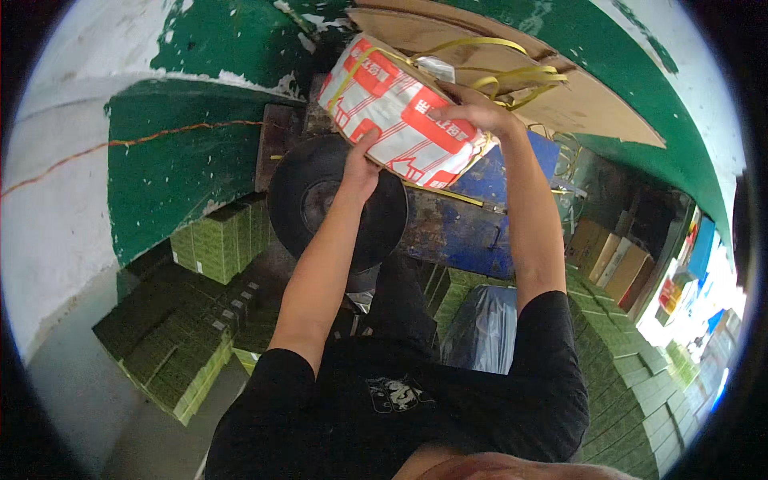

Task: The recorder replaces a roll of strapping material on a dispenser and prepares it for use.

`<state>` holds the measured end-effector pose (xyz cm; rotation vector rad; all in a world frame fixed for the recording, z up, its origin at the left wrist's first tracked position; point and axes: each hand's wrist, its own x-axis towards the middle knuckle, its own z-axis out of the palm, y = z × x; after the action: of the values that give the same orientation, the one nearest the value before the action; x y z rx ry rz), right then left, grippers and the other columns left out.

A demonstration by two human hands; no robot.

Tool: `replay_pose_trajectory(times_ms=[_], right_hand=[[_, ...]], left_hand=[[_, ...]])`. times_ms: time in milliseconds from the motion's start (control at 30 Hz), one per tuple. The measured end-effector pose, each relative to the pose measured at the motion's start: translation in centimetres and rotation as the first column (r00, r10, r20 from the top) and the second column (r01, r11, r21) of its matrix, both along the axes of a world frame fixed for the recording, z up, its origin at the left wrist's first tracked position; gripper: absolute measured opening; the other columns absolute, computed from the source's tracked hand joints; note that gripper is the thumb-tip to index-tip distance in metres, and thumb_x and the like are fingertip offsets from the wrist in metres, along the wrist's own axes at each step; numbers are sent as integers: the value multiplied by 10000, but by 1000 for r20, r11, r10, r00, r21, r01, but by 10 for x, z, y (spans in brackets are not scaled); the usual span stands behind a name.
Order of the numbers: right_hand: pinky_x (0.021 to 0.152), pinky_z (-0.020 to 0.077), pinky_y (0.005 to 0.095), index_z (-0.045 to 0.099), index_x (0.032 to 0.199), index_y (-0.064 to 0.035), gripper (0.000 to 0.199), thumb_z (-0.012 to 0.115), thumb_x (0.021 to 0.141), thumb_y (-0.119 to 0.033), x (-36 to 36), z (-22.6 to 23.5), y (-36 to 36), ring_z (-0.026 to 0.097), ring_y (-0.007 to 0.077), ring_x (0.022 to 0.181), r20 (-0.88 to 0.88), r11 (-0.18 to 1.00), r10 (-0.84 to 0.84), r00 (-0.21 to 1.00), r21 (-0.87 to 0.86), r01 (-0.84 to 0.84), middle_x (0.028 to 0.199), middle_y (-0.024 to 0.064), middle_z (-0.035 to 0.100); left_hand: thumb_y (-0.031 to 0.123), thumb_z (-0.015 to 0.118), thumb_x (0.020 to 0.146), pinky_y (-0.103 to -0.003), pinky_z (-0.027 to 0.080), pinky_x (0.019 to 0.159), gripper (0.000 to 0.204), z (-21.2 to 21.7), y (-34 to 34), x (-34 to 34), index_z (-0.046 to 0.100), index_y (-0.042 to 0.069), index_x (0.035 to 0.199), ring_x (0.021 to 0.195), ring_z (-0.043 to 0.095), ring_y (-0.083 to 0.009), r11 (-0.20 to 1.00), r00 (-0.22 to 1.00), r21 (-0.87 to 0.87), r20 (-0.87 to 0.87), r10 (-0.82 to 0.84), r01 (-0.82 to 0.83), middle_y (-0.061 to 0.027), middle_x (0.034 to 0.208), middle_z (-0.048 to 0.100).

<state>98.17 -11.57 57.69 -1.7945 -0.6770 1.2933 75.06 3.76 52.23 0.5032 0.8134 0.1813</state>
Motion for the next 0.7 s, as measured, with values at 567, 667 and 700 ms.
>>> replay_pose_trajectory(times_ms=[567, 667, 700], right_hand=[[952, 485, 346, 395, 1411, 72, 824, 760, 764, -286, -32, -14, -22, 627, 228, 1065, -246, 952, -255, 935, 108, 288, 1226, 164, 618], [935, 496, 346, 414, 1395, 61, 781, 757, 768, -255, -35, -14, -21, 632, 229, 1055, -258, 937, -332, 907, 21, 349, 1215, 149, 621], [924, 503, 349, 421, 1390, 54, 769, 756, 768, -249, -34, -15, -22, 634, 229, 1050, -241, 933, -350, 905, 4, 361, 1216, 146, 619]], left_hand=[[229, 817, 780, -359, 513, 909, 489, 3, -15, -11, 625, 53, 1193, 1024, 654, -202, 995, 994, 21, 51, 93, -94, -76, 1135, 683], [194, 828, 755, -341, 515, 897, 496, 10, -18, -10, 632, 29, 1179, 1009, 659, -201, 987, 984, 33, 82, 156, -159, -102, 1114, 690], [183, 824, 759, -340, 514, 898, 487, 11, -18, -10, 631, 29, 1178, 1008, 659, -201, 986, 984, 30, 68, 165, -167, -103, 1115, 690]])
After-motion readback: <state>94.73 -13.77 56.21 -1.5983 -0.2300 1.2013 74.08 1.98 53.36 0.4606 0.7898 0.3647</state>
